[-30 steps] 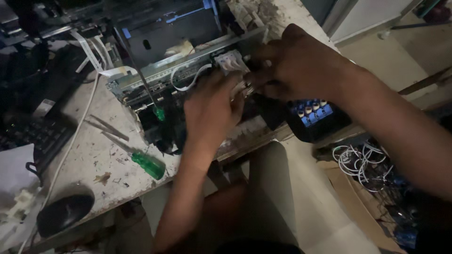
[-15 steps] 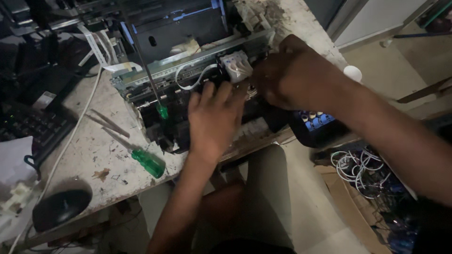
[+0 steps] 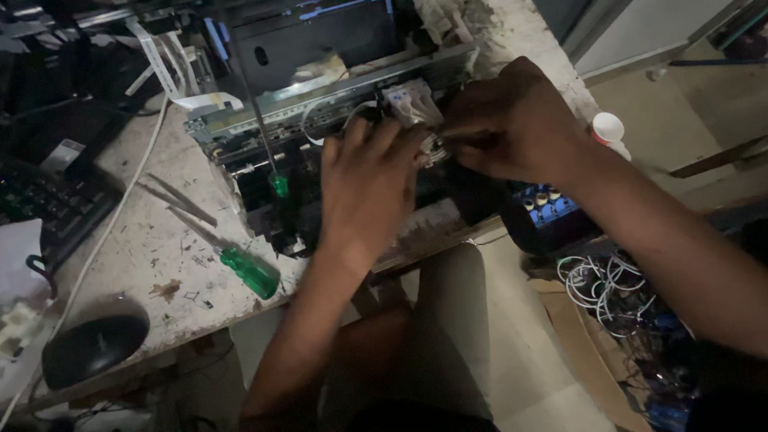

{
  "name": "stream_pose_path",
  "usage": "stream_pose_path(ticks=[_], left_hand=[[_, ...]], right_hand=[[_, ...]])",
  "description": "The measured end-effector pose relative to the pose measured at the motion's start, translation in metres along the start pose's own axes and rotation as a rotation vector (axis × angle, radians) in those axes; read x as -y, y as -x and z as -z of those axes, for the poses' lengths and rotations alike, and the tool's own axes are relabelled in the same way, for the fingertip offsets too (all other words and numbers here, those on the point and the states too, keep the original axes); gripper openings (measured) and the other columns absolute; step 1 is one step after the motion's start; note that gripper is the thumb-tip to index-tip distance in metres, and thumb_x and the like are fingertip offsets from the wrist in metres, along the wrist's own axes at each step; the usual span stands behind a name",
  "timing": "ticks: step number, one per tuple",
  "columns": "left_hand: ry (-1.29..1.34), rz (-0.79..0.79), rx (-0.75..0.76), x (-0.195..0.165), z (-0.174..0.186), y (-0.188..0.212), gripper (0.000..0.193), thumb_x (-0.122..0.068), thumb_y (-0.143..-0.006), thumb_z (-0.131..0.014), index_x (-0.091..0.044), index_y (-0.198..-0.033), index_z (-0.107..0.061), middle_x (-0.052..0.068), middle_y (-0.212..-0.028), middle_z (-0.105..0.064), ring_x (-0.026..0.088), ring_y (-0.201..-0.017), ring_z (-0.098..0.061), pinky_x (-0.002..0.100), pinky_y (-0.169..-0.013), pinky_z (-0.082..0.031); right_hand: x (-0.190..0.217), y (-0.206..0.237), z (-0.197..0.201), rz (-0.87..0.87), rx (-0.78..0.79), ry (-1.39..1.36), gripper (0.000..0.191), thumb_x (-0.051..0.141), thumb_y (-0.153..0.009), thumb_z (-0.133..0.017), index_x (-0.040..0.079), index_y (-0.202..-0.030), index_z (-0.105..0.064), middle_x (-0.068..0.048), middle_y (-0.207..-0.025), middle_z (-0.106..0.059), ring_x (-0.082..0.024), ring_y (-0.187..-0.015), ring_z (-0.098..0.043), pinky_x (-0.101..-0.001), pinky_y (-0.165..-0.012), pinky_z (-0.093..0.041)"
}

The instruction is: The person works on the internal components of a printer, connecting ribbon cables and adjusting parts with a screwdriver. They briefly answer a phone call before returning to the repair and closing the printer cover.

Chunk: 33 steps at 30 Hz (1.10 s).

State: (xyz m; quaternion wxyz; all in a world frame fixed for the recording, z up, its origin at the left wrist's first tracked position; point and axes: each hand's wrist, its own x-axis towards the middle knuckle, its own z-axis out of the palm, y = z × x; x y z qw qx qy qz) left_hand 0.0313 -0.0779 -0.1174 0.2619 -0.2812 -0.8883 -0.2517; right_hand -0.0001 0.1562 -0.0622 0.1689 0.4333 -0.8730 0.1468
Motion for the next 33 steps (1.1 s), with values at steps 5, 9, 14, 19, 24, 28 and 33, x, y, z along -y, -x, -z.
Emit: stream_pose_path(ticks=[5,9,14,19,24,28,33], left_hand=[[0.012,0.002,-0.030,0.001,0.000,0.000,0.035,-0.013,-0.088,-0.073,-0.015,-0.122,-0.070,0.003,-0.114,-0.065,0.029,-0.113,-0.057,0.045,-0.088,-0.044],[0.034,0.009,-0.014,0.002,-0.002,0.001,0.034,-0.013,-0.089,-0.072,-0.015,-0.123,-0.070,0.004,-0.114,-0.065,0.027,-0.108,-0.059,0.044,-0.085,-0.045],[0.023,0.013,-0.017,0.002,-0.006,0.002,0.032,-0.015,-0.092,-0.072,-0.015,-0.125,-0.070,0.003,-0.112,-0.065,0.025,-0.105,-0.059,0.042,-0.083,-0.044],[0.021,0.000,-0.016,0.003,-0.004,0.001,0.035,-0.016,-0.091,-0.072,-0.015,-0.126,-0.069,0.003,-0.113,-0.065,0.025,-0.105,-0.059,0.043,-0.086,-0.045],[0.001,-0.043,-0.018,0.006,-0.001,-0.008,0.040,-0.021,-0.087,-0.074,-0.018,-0.126,-0.069,0.008,-0.114,-0.066,0.029,-0.108,-0.059,0.047,-0.085,-0.044],[0.056,-0.008,0.078,0.009,0.001,-0.014,0.039,-0.024,-0.088,-0.076,-0.017,-0.126,-0.069,0.007,-0.113,-0.067,0.029,-0.108,-0.060,0.047,-0.087,-0.046],[0.073,-0.033,0.077,0.011,0.005,-0.018,0.040,-0.025,-0.084,-0.080,-0.018,-0.122,-0.070,0.007,-0.109,-0.066,0.028,-0.108,-0.061,0.049,-0.091,-0.046]], right_hand=[[-0.004,0.000,0.000,-0.019,0.044,-0.022,0.032,0.021,-0.076,-0.081,0.017,-0.108,-0.079,-0.001,-0.108,-0.075,-0.022,-0.099,-0.070,-0.0412,-0.089,-0.042],[-0.003,0.002,-0.002,-0.029,0.059,0.009,0.032,0.022,-0.081,-0.081,0.020,-0.113,-0.080,0.001,-0.109,-0.073,-0.020,-0.104,-0.069,-0.0411,-0.092,-0.041],[-0.001,0.003,-0.002,-0.031,0.086,0.133,0.033,0.024,-0.081,-0.081,0.022,-0.114,-0.080,0.001,-0.112,-0.073,-0.019,-0.104,-0.068,-0.0430,-0.093,-0.040],[0.000,0.002,0.000,-0.016,0.066,0.129,0.035,0.026,-0.080,-0.081,0.022,-0.115,-0.079,-0.001,-0.117,-0.072,-0.021,-0.108,-0.067,-0.0437,-0.094,-0.040],[0.001,0.003,0.002,-0.019,0.109,0.189,0.033,0.028,-0.081,-0.081,0.022,-0.113,-0.079,-0.001,-0.119,-0.071,-0.022,-0.109,-0.066,-0.0450,-0.096,-0.040],[0.000,0.004,0.001,-0.008,0.106,0.195,0.033,0.028,-0.082,-0.080,0.022,-0.114,-0.079,-0.002,-0.123,-0.070,-0.024,-0.110,-0.065,-0.0461,-0.098,-0.041],[-0.003,0.001,0.000,-0.009,0.104,0.093,0.032,0.027,-0.082,-0.078,0.019,-0.113,-0.078,-0.004,-0.121,-0.070,-0.025,-0.113,-0.066,-0.0458,-0.094,-0.041]])
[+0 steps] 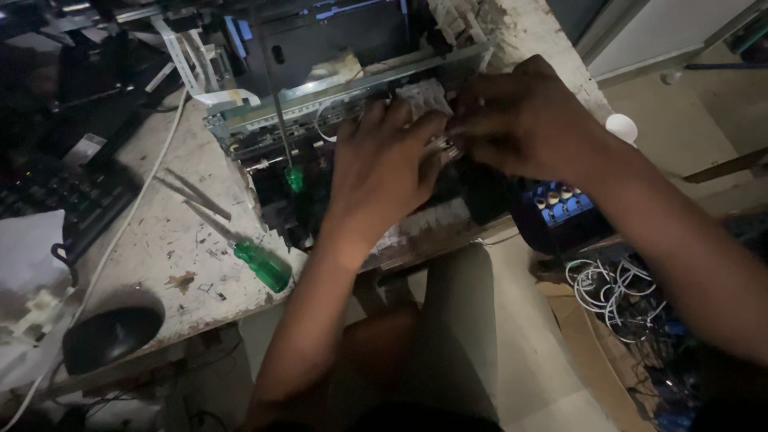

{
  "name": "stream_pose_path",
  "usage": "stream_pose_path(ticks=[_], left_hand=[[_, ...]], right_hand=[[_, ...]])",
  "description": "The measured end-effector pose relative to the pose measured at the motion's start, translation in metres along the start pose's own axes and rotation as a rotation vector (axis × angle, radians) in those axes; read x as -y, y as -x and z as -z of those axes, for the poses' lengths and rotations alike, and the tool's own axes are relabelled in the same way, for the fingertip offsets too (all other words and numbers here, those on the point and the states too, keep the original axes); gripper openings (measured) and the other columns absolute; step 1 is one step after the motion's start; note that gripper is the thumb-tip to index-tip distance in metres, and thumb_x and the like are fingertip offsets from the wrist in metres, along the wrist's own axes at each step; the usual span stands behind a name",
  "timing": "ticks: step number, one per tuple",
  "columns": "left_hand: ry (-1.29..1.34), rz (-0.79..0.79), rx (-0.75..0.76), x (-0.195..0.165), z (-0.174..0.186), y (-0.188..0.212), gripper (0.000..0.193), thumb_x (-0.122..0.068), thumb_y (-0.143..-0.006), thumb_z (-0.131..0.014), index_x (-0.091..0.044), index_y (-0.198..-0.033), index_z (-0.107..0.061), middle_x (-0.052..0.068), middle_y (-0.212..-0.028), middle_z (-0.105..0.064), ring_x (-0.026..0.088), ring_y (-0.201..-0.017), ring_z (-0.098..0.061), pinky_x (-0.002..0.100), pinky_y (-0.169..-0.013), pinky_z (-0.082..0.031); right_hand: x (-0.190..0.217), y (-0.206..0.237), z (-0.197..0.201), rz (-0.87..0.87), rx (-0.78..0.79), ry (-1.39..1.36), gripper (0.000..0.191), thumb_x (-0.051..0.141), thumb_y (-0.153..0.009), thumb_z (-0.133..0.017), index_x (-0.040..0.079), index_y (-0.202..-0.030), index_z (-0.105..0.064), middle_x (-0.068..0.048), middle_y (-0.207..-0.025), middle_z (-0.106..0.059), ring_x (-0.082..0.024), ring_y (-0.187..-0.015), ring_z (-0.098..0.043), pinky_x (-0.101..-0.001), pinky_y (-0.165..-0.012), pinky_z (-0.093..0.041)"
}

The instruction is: The person works on the internal components of a printer, connecting ribbon cables and adjusting parts with a screwdriver. They briefly answer a phone call before returning to the repair and closing the printer cover.

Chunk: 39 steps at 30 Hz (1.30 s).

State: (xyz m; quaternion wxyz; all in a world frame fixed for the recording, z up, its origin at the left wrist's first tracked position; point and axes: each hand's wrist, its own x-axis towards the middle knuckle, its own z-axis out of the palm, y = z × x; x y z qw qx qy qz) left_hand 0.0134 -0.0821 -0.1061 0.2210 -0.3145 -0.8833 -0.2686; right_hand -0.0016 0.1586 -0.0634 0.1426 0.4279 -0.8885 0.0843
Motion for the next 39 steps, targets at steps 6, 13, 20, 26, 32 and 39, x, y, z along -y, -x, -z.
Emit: stream_pose_path(ticks=[6,13,20,26,32,39], left_hand=[[0.018,-0.011,-0.068,-0.001,0.001,0.004,0.041,-0.024,-0.081,-0.081,-0.016,-0.120,-0.070,0.007,-0.109,-0.066,0.031,-0.113,-0.059,0.048,-0.086,-0.045],[0.068,0.051,-0.130,-0.005,-0.006,0.022,0.034,-0.017,-0.086,-0.077,-0.016,-0.120,-0.072,0.005,-0.108,-0.064,0.025,-0.103,-0.060,0.043,-0.084,-0.046],[0.107,0.056,-0.223,-0.006,-0.011,0.028,0.025,-0.015,-0.091,-0.075,-0.014,-0.116,-0.073,0.004,-0.104,-0.063,0.025,-0.102,-0.060,0.043,-0.086,-0.046],[0.046,0.060,-0.175,-0.004,-0.012,0.026,0.024,-0.018,-0.093,-0.074,-0.014,-0.117,-0.071,0.005,-0.105,-0.062,0.024,-0.096,-0.059,0.041,-0.080,-0.043],[0.006,0.048,-0.196,-0.004,-0.015,0.026,0.027,-0.020,-0.093,-0.073,-0.017,-0.120,-0.070,0.003,-0.106,-0.061,0.023,-0.096,-0.057,0.042,-0.079,-0.041],[-0.031,0.044,-0.134,-0.004,-0.013,0.022,0.034,-0.021,-0.091,-0.072,-0.019,-0.125,-0.070,0.002,-0.111,-0.060,0.024,-0.106,-0.054,0.044,-0.085,-0.040]], right_hand=[[0.007,-0.003,0.001,-0.046,-0.006,-0.053,0.023,0.023,-0.089,-0.077,0.021,-0.112,-0.078,0.000,-0.115,-0.071,-0.022,-0.109,-0.068,-0.0448,-0.095,-0.042],[0.017,-0.002,0.008,-0.039,-0.047,0.056,0.026,0.024,-0.084,-0.079,0.024,-0.110,-0.081,0.003,-0.111,-0.073,-0.019,-0.104,-0.069,-0.0420,-0.093,-0.042],[0.019,0.000,0.005,-0.052,-0.067,0.100,0.024,0.024,-0.083,-0.081,0.023,-0.107,-0.081,0.004,-0.109,-0.075,-0.017,-0.100,-0.069,-0.0400,-0.091,-0.041],[0.016,-0.002,0.004,-0.092,-0.061,0.016,0.024,0.022,-0.083,-0.081,0.023,-0.107,-0.081,0.004,-0.104,-0.074,-0.015,-0.097,-0.069,-0.0385,-0.090,-0.040],[0.014,-0.004,0.004,-0.068,-0.052,-0.010,0.025,0.021,-0.082,-0.079,0.022,-0.107,-0.080,0.004,-0.107,-0.074,-0.017,-0.101,-0.069,-0.0382,-0.091,-0.040],[0.009,-0.006,0.001,-0.078,-0.043,-0.058,0.019,0.021,-0.084,-0.081,0.019,-0.103,-0.079,0.002,-0.102,-0.074,-0.018,-0.096,-0.069,-0.0379,-0.089,-0.041]])
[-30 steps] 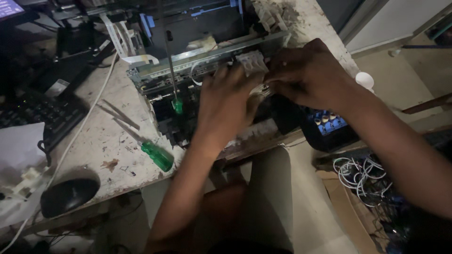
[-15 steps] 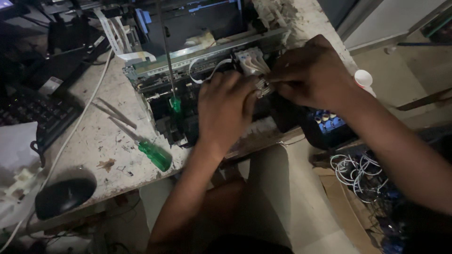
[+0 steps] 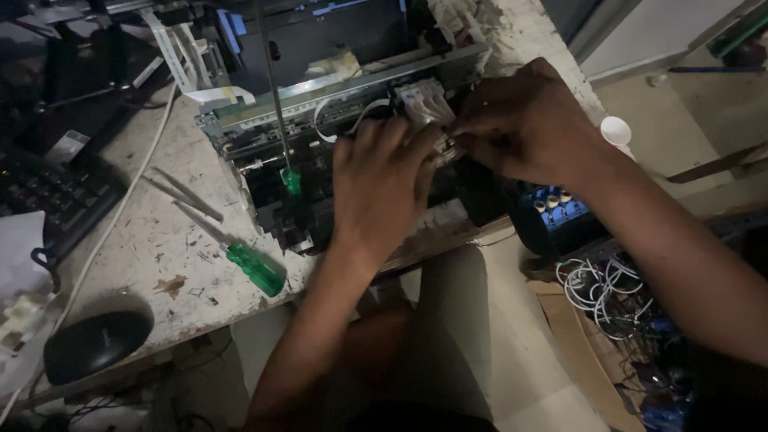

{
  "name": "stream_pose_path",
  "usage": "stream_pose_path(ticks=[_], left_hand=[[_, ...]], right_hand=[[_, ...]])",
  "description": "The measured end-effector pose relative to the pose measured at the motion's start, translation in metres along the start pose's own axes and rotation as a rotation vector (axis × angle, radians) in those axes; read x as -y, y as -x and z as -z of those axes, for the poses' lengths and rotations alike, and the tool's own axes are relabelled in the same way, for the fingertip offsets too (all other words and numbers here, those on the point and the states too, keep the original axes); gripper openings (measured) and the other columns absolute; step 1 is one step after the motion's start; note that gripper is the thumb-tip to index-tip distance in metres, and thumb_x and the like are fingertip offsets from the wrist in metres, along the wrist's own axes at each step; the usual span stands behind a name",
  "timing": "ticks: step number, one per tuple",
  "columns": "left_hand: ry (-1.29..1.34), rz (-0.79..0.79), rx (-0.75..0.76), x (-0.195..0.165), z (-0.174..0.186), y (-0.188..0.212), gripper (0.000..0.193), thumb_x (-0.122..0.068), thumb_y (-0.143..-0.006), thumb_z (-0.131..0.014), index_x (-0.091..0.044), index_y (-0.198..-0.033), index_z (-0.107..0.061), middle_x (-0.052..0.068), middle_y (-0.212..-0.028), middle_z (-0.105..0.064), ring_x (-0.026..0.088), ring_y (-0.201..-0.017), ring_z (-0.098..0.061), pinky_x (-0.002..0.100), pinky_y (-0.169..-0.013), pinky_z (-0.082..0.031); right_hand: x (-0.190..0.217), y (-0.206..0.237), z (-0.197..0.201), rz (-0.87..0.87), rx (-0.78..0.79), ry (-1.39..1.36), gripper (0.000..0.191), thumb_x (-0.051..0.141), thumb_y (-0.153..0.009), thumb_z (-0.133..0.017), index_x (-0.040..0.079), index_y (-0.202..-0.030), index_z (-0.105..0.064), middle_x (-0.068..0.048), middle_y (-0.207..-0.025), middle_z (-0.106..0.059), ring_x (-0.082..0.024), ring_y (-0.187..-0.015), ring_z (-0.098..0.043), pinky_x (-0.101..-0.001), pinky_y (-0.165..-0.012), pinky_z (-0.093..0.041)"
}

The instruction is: The person works on the internal components of a printer, connecting ribbon cables and adjusting parts with a screwdriver. They briefly answer a phone call before returning to the repair and closing the printer cover.

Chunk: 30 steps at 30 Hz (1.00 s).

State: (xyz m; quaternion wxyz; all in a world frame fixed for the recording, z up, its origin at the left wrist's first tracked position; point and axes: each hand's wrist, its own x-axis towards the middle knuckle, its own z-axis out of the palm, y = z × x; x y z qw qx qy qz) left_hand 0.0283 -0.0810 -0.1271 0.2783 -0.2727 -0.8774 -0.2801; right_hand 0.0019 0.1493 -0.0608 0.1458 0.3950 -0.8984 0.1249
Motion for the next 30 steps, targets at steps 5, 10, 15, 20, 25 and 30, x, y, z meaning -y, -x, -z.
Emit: stream_pose_path(ticks=[5,10,15,20,25,30], left_hand=[[-0.031,-0.004,0.007,-0.006,0.006,-0.003,0.034,-0.022,-0.094,-0.072,-0.017,-0.128,-0.069,0.004,-0.117,-0.059,0.028,-0.116,-0.051,0.047,-0.090,-0.038],[-0.100,-0.022,-0.027,-0.014,0.009,-0.003,0.032,-0.019,-0.096,-0.070,-0.013,-0.127,-0.070,0.005,-0.124,-0.060,0.029,-0.123,-0.051,0.047,-0.096,-0.038],[-0.065,0.004,-0.002,-0.015,0.008,-0.004,0.029,-0.019,-0.093,-0.071,-0.011,-0.121,-0.071,0.005,-0.126,-0.061,0.030,-0.120,-0.052,0.047,-0.094,-0.038],[-0.002,0.002,0.032,-0.009,0.007,-0.005,0.029,-0.019,-0.095,-0.070,-0.010,-0.122,-0.071,0.006,-0.123,-0.061,0.029,-0.116,-0.052,0.045,-0.091,-0.038],[-0.010,0.019,0.059,-0.008,0.009,-0.005,0.031,-0.016,-0.091,-0.071,-0.012,-0.121,-0.072,0.006,-0.121,-0.062,0.028,-0.115,-0.054,0.046,-0.091,-0.039],[0.020,0.049,0.061,-0.009,0.009,-0.006,0.032,-0.016,-0.089,-0.073,-0.014,-0.121,-0.072,0.005,-0.119,-0.063,0.029,-0.116,-0.054,0.047,-0.090,-0.042]], right_hand=[[-0.002,-0.003,0.000,-0.061,0.035,-0.164,0.020,0.019,-0.088,-0.079,0.017,-0.107,-0.075,0.000,-0.102,-0.071,-0.019,-0.092,-0.068,-0.0321,-0.084,-0.046],[0.007,0.004,-0.003,0.016,-0.077,0.118,0.022,0.016,-0.083,-0.082,0.017,-0.105,-0.079,0.000,-0.107,-0.075,-0.020,-0.096,-0.069,-0.0399,-0.086,-0.040],[0.006,0.004,-0.005,0.052,-0.098,0.172,0.022,0.016,-0.082,-0.080,0.020,-0.104,-0.079,0.002,-0.113,-0.075,-0.018,-0.102,-0.070,-0.0400,-0.088,-0.039],[0.005,0.005,-0.002,0.075,-0.086,0.202,0.021,0.019,-0.085,-0.082,0.020,-0.105,-0.079,0.003,-0.115,-0.075,-0.017,-0.102,-0.069,-0.0407,-0.091,-0.039],[0.004,0.004,0.002,0.060,-0.009,0.141,0.026,0.021,-0.077,-0.082,0.018,-0.103,-0.079,0.002,-0.109,-0.074,-0.018,-0.100,-0.068,-0.0405,-0.089,-0.038],[0.005,0.005,0.001,0.034,-0.036,0.064,0.028,0.022,-0.078,-0.083,0.019,-0.105,-0.078,0.002,-0.112,-0.074,-0.018,-0.102,-0.068,-0.0396,-0.091,-0.038]])
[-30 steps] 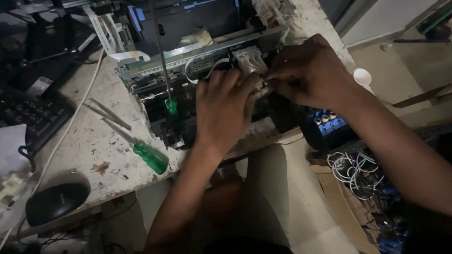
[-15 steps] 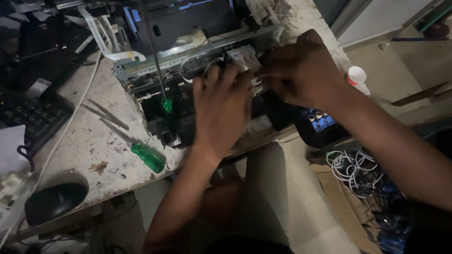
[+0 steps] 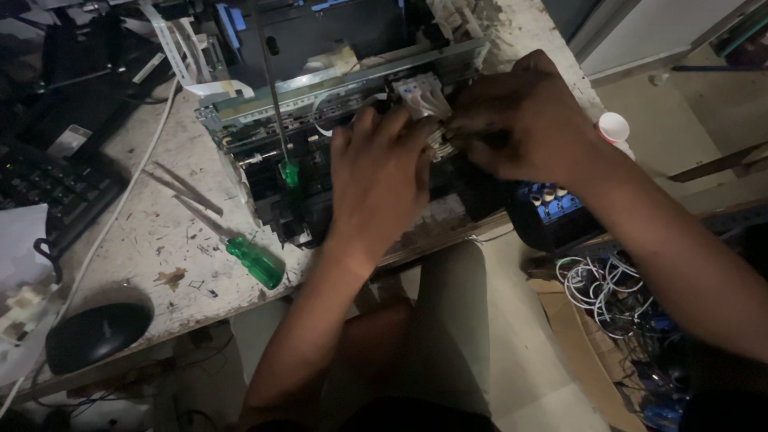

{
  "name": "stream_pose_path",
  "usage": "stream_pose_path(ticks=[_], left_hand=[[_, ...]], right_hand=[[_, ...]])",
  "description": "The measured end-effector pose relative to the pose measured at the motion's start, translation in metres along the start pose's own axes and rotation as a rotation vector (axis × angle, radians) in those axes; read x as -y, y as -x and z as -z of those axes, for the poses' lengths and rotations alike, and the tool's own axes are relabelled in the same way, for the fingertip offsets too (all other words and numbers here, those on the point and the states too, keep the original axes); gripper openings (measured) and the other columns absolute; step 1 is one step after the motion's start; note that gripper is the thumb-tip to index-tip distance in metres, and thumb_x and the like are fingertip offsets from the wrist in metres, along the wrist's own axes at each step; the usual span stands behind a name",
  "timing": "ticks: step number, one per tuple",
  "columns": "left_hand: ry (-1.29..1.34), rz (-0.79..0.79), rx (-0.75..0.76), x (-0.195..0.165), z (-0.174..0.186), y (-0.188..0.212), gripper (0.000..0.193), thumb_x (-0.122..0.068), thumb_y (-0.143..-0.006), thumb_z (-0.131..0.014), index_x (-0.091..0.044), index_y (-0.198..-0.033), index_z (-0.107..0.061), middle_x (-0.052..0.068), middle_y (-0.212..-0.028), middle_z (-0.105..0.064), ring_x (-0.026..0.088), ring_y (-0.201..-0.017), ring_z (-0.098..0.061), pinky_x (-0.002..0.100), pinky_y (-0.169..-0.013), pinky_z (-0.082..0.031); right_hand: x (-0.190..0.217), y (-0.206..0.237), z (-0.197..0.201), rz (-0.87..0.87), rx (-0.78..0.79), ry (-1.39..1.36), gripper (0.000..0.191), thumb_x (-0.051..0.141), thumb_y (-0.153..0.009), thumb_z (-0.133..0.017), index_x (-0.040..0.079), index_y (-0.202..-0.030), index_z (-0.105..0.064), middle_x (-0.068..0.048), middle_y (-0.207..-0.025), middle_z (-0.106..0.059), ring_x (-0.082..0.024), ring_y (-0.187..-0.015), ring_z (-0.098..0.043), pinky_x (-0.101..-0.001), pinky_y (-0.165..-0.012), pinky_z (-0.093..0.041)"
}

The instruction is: The person works on the internal components of a printer, connecting ribbon cables and adjusting parts with a screwdriver. They briefly answer a phone call before returning to the repair and closing the printer cover.

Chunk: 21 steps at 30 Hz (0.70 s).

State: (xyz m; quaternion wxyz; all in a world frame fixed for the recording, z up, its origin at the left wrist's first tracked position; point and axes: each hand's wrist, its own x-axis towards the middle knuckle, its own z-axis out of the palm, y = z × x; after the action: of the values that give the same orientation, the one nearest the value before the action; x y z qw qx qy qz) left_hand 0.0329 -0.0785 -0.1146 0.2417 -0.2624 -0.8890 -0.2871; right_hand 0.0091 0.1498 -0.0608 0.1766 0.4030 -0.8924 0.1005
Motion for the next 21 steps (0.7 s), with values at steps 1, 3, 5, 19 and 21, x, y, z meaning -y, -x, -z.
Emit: stream_pose_path(ticks=[1,3,5,19,21], left_hand=[[-0.010,-0.008,-0.017,0.000,-0.001,0.000,0.033,-0.017,-0.089,-0.074,-0.014,-0.121,-0.072,0.005,-0.120,-0.063,0.029,-0.117,-0.054,0.047,-0.091,-0.042],[-0.031,-0.024,-0.052,0.001,-0.002,0.000,0.034,-0.018,-0.088,-0.074,-0.015,-0.122,-0.071,0.005,-0.122,-0.063,0.030,-0.119,-0.054,0.047,-0.091,-0.042],[-0.044,-0.036,-0.047,0.001,-0.003,0.001,0.037,-0.017,-0.086,-0.074,-0.014,-0.123,-0.071,0.006,-0.122,-0.062,0.031,-0.119,-0.054,0.046,-0.090,-0.042],[-0.118,-0.129,-0.089,0.013,-0.010,0.004,0.033,-0.021,-0.089,-0.074,-0.021,-0.122,-0.073,0.004,-0.118,-0.059,0.026,-0.113,-0.053,0.044,-0.090,-0.040],[-0.128,-0.133,-0.104,0.015,-0.011,0.003,0.031,-0.021,-0.090,-0.074,-0.022,-0.121,-0.074,0.002,-0.117,-0.059,0.024,-0.114,-0.053,0.044,-0.091,-0.040]], right_hand=[[0.000,0.000,0.000,-0.013,0.004,0.007,0.026,0.022,-0.080,-0.083,0.019,-0.105,-0.078,0.002,-0.112,-0.074,-0.017,-0.102,-0.069,-0.0393,-0.091,-0.038],[-0.001,0.000,-0.001,-0.027,0.018,0.020,0.025,0.023,-0.082,-0.084,0.018,-0.106,-0.079,0.002,-0.111,-0.075,-0.017,-0.102,-0.069,-0.0391,-0.091,-0.038],[-0.002,0.000,-0.002,-0.033,0.038,0.029,0.026,0.023,-0.081,-0.084,0.017,-0.106,-0.079,0.002,-0.108,-0.074,-0.018,-0.101,-0.068,-0.0392,-0.091,-0.038],[-0.006,0.004,-0.003,0.031,0.009,0.058,0.030,0.024,-0.083,-0.083,0.023,-0.112,-0.081,0.002,-0.114,-0.074,-0.018,-0.108,-0.068,-0.0413,-0.092,-0.040],[-0.008,0.004,-0.004,0.036,0.007,0.066,0.031,0.024,-0.081,-0.082,0.023,-0.112,-0.081,0.001,-0.115,-0.074,-0.018,-0.108,-0.069,-0.0419,-0.091,-0.039]])
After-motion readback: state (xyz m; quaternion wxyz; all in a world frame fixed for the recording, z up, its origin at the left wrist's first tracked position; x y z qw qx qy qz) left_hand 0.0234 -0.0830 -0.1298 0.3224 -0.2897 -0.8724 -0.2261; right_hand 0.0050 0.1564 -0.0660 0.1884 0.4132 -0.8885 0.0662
